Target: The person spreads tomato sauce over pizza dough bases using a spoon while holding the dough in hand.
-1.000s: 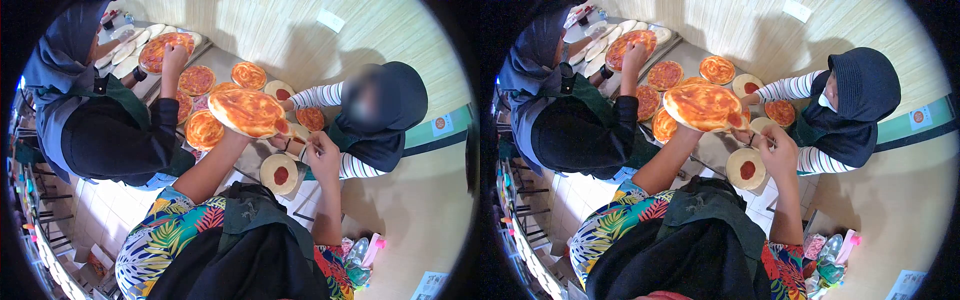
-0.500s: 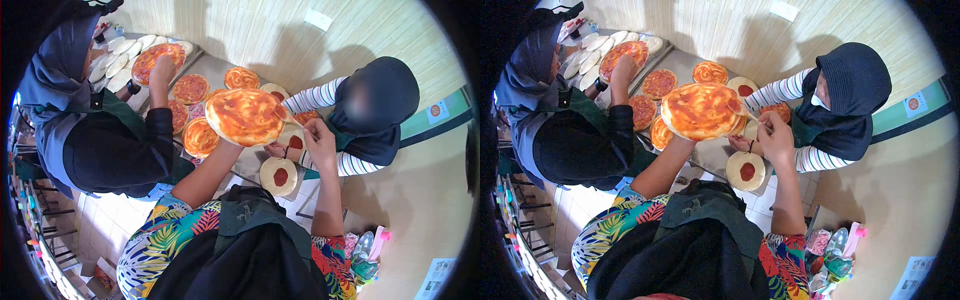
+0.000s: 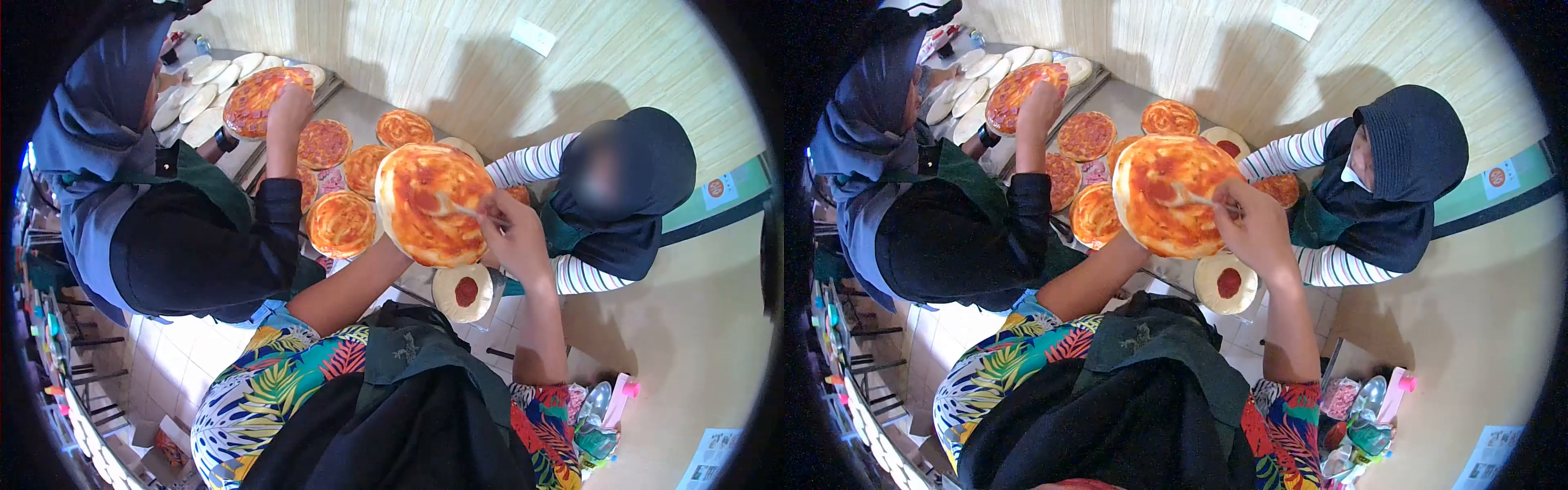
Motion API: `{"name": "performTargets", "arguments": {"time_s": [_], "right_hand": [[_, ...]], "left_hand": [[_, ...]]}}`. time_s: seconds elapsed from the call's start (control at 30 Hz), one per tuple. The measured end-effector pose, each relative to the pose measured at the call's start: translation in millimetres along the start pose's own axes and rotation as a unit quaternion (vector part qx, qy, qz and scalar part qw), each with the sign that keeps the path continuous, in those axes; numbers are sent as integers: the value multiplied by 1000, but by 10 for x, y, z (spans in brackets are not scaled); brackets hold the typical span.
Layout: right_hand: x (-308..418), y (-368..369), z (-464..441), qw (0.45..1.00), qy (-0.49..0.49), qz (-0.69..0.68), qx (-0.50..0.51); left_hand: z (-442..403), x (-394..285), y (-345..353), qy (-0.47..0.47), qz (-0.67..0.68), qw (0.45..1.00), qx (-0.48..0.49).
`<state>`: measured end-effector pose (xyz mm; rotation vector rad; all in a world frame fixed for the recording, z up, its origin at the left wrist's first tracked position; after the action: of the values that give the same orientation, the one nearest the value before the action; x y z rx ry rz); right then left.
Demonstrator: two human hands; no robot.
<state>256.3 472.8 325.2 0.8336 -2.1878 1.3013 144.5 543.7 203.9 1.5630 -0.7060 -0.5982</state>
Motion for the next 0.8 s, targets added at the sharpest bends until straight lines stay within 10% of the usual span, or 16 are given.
{"name": "performTargets", "arguments": {"time_s": [0.8], "right_hand": [[87, 40, -12, 996, 19, -36, 82]], "left_hand": [[-219, 5, -400, -46, -40, 996, -62]]}}
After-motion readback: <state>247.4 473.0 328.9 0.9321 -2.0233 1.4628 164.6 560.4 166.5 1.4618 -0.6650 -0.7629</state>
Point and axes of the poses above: each hand's wrist, its own z-axis away from the middle knuckle, its own y-axis out of the palm, x = y × z, the point moved 5 cm from there along -z, towards the middle knuckle, and after that the axes turned 11 degrees about -x, right-handed, at the moved point
